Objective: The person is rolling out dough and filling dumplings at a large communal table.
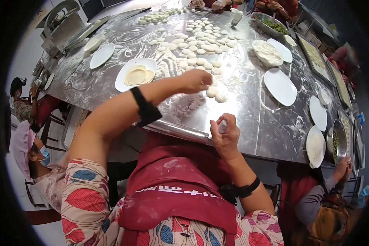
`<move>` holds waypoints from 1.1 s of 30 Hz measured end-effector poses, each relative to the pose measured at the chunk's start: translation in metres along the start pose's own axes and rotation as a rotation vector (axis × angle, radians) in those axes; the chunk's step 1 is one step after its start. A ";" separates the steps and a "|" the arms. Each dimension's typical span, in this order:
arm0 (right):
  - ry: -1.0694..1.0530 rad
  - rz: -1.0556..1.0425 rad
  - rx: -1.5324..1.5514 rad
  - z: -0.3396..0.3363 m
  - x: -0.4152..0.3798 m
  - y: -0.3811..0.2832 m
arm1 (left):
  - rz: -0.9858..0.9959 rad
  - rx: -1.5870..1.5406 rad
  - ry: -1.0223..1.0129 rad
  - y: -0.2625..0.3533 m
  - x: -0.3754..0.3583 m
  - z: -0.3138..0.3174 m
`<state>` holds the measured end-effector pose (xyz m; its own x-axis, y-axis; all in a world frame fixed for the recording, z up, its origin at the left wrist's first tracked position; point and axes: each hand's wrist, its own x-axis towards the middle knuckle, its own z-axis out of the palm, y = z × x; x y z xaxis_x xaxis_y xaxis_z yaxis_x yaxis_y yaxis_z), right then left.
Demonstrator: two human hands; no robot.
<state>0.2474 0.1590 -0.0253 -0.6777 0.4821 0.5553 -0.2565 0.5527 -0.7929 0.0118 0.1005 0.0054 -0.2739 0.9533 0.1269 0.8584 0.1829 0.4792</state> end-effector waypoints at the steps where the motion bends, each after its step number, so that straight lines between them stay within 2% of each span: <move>1: -0.003 -0.007 -0.003 0.000 -0.001 0.000 | -0.008 0.061 -0.030 0.016 0.007 0.010; 2: -0.006 -0.014 -0.005 -0.001 -0.001 0.000 | -0.012 0.082 -0.004 0.026 0.013 0.022; 5: -0.014 -0.009 0.003 -0.001 0.001 -0.001 | -0.012 0.207 -0.107 0.038 0.031 0.040; 10: -0.014 -0.004 0.007 -0.001 0.000 0.003 | 0.053 0.399 -0.129 0.045 0.026 0.039; 13: 0.008 -0.114 -0.079 -0.003 0.002 -0.003 | -0.104 0.171 -0.245 0.053 0.001 0.022; 16: -0.004 -0.344 -0.080 -0.006 0.012 0.002 | -0.254 -0.008 -0.225 0.031 -0.034 0.009; 17: 0.009 -0.365 -0.058 -0.004 0.015 0.002 | -0.350 -0.152 -0.224 0.021 -0.046 0.008; 19: -0.030 -0.054 0.129 0.000 0.015 0.001 | -0.539 -0.448 -0.206 0.005 -0.065 0.008; 20: -0.046 0.101 0.219 0.002 0.017 0.001 | -0.512 -0.419 -0.164 0.000 -0.068 0.010; 22: -0.095 0.112 0.098 0.004 0.040 0.001 | -0.457 -0.363 -0.090 0.003 -0.075 0.008; 26: -0.048 -0.002 -0.015 0.026 0.082 0.008 | -0.446 -0.312 -0.128 0.009 -0.074 0.010; 28: -0.053 0.101 0.037 0.036 0.084 0.024 | -0.458 -0.295 -0.154 0.006 -0.066 0.012; 29: -0.004 0.001 -0.046 0.035 0.081 0.028 | -0.457 -0.304 -0.177 0.004 -0.067 0.013; 33: -0.003 0.032 -0.034 0.018 0.050 0.020 | -0.420 -0.216 -0.078 0.004 -0.085 0.014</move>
<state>0.1955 0.1819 -0.0176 -0.6871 0.4979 0.5291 -0.2114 0.5597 -0.8013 0.0447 0.0233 -0.0159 -0.5376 0.8241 -0.1784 0.5683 0.5104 0.6454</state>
